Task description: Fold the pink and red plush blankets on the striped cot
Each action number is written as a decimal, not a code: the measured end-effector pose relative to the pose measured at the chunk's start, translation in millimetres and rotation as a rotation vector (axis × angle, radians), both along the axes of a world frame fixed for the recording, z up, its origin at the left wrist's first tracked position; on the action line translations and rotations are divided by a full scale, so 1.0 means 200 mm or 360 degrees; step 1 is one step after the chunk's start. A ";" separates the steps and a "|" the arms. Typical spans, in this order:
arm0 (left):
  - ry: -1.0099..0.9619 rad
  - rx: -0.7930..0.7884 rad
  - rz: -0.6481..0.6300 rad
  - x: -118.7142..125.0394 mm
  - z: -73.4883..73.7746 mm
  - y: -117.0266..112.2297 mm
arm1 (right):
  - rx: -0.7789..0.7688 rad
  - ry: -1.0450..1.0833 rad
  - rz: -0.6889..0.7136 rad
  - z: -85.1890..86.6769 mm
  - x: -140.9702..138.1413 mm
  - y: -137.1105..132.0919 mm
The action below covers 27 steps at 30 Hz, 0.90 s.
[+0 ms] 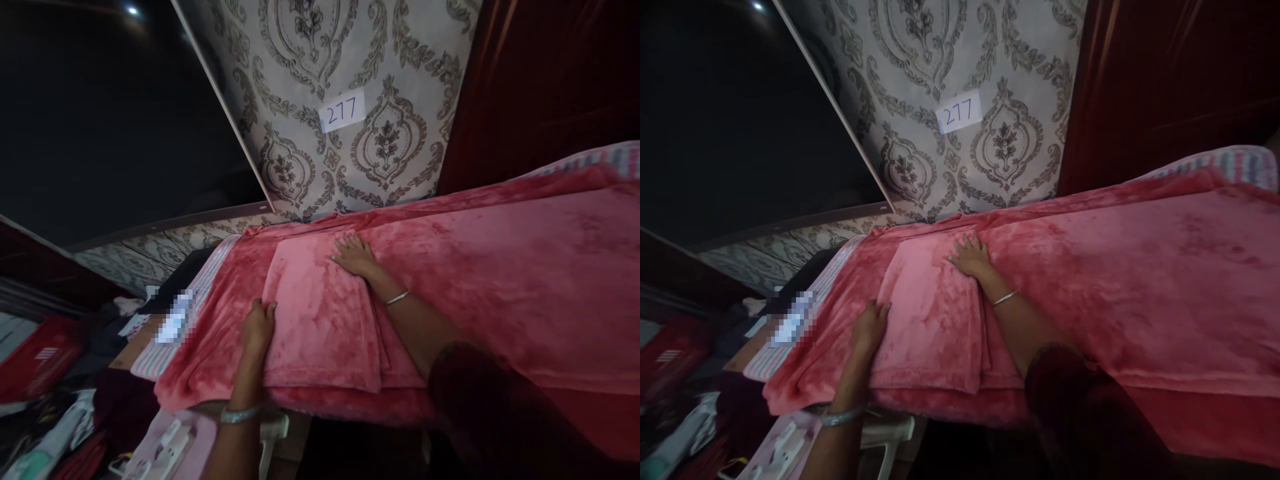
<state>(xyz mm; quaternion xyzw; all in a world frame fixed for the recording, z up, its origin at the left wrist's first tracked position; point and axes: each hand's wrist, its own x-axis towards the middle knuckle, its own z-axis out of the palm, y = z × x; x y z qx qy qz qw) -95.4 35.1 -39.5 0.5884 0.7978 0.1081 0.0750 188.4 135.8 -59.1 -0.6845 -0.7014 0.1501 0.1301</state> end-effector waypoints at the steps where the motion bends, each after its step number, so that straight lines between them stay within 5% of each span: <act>1: 0.0003 0.0010 -0.0003 0.00 0.00 -0.01 | 0.0001 0.0003 0.0002 0.00 0.00 0.00; 8: -0.0136 0.0062 0.0036 -0.02 0.02 -0.02 | -0.0016 0.0027 0.0023 0.00 0.01 0.01; 19: 0.0058 -0.0028 -0.0002 -0.12 -0.04 -0.27 | 0.0011 0.0037 0.0016 0.00 0.01 0.01; 23: 0.0037 0.0013 -0.0087 -0.13 0.02 -0.19 | 0.0022 0.0070 0.0005 0.00 0.01 0.01; 27: 0.0109 0.0147 -0.0376 0.01 0.13 0.01 | 0.0084 0.0120 -0.0031 0.00 0.01 0.01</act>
